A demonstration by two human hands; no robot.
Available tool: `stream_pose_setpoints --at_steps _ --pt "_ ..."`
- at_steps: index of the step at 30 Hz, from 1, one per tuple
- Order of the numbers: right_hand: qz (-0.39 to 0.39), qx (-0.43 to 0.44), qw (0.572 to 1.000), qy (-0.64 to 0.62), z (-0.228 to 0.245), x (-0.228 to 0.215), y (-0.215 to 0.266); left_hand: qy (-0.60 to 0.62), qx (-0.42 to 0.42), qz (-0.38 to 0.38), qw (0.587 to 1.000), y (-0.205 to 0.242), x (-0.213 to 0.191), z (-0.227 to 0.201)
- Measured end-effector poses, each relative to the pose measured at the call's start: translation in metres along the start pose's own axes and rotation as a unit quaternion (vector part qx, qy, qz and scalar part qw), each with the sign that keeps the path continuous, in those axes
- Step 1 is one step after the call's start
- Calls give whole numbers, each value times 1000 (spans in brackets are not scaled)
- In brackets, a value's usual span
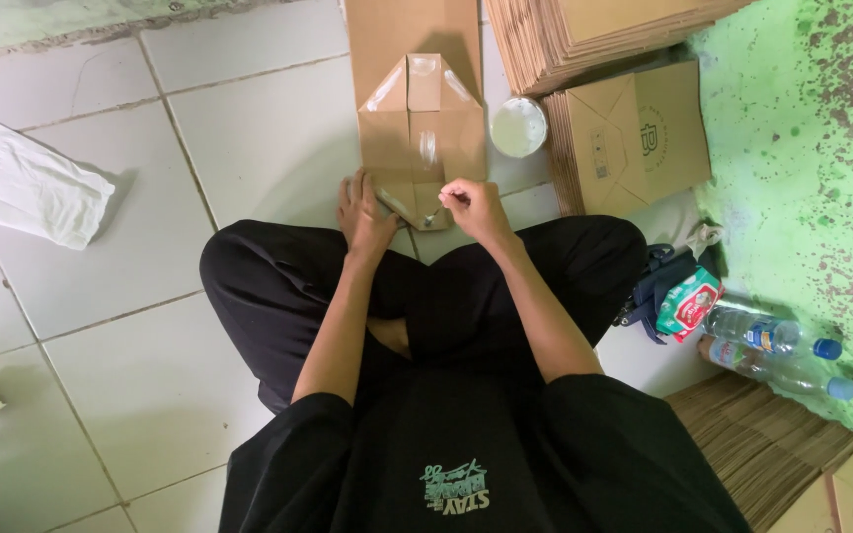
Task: The person sits on the floor and assembles flat cardboard boxes into house-shaped containers. They apply a white adhesive from a small container using a stick to the box flaps, fold the sides, and press the seams to secure the shape. The finished box is placed on a nearby stack, and the process is repeated with a second box.
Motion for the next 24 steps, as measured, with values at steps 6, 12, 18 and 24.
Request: stream_pose_setpoints --at_steps 6,12,18,24 --pt "-57 35 998 -11 -12 -17 -1 -17 -4 -1 1000 -2 5 1" --pt "-121 72 990 -8 -21 -56 -19 -16 -2 -5 1000 -1 3 -1" --pt "-143 45 988 37 -51 -49 -23 -22 -1 -9 1000 0 4 -2" --pt "-67 85 993 56 -41 -28 -12 -31 3 -4 1000 0 2 -4"
Point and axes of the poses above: each hand's wrist, its own y-axis away from the middle knuckle, its own x-axis out of the palm, z = x × y, the point moved 1 cm from there along -y, towards the middle knuckle, and after that the axes turned 6 degrees about -z, right-handed, at the moved point
